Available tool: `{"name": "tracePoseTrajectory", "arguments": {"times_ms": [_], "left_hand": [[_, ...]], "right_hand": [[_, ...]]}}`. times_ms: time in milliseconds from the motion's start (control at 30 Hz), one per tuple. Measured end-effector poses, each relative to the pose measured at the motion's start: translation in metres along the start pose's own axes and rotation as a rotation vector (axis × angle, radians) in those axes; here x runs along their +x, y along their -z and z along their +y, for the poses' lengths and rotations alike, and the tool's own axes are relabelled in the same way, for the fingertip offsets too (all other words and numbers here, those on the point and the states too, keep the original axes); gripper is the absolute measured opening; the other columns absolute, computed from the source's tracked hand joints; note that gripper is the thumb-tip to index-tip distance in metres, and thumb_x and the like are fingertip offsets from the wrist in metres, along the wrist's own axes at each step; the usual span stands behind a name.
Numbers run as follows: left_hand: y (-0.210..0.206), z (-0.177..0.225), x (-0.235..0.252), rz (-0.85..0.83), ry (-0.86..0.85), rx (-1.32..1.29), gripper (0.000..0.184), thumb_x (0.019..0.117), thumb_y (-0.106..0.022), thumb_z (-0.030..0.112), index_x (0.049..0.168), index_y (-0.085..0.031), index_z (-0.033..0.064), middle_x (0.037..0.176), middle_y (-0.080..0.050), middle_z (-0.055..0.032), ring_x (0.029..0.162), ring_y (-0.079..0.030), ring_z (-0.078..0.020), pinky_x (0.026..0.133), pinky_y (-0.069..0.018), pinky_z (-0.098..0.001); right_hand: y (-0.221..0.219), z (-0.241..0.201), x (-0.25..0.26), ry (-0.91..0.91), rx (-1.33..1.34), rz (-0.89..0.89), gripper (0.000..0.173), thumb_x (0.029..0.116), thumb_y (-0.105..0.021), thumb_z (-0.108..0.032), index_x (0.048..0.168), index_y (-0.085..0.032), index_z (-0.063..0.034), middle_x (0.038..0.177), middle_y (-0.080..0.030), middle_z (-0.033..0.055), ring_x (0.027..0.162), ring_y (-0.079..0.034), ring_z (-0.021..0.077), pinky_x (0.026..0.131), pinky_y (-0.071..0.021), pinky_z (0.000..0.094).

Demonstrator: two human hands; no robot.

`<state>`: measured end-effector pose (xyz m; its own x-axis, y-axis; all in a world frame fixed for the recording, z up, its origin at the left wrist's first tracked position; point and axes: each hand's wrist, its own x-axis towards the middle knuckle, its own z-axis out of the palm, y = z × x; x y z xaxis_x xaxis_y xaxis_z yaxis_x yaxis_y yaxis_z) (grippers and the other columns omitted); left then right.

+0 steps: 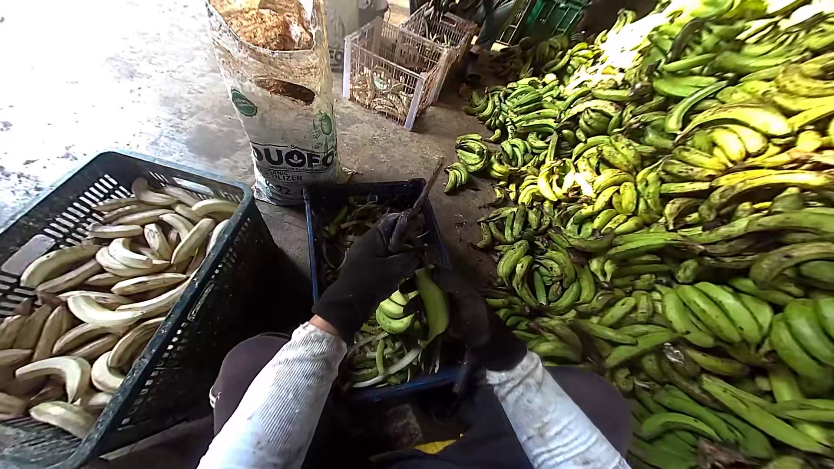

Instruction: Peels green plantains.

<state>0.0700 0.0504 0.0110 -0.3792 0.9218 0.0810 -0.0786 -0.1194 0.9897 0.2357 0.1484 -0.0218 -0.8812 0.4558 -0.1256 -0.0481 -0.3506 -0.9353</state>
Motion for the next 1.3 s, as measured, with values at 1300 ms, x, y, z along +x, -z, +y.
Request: {"name": "tracePoseTrajectory", "arguments": {"times_ms": [1300], "left_hand": [[-0.014,-0.019,-0.003,-0.244,0.265,1.105,0.035,0.1000,-0.062,0.037,0.112,-0.066,0.0049,0.103,-0.070,-0.0183,0.098,-0.068,-0.0393,0.081,-0.0516,-0.0625]], "right_hand": [[0.006,0.015,-0.014,0.078,-0.428,0.489,0.041,0.0901,-0.072,-0.013,0.124,-0.058,0.0043,0.103,-0.067,0.0072,0.091,-0.065,0.0051,0.085,-0.0548,0.0229]]}}
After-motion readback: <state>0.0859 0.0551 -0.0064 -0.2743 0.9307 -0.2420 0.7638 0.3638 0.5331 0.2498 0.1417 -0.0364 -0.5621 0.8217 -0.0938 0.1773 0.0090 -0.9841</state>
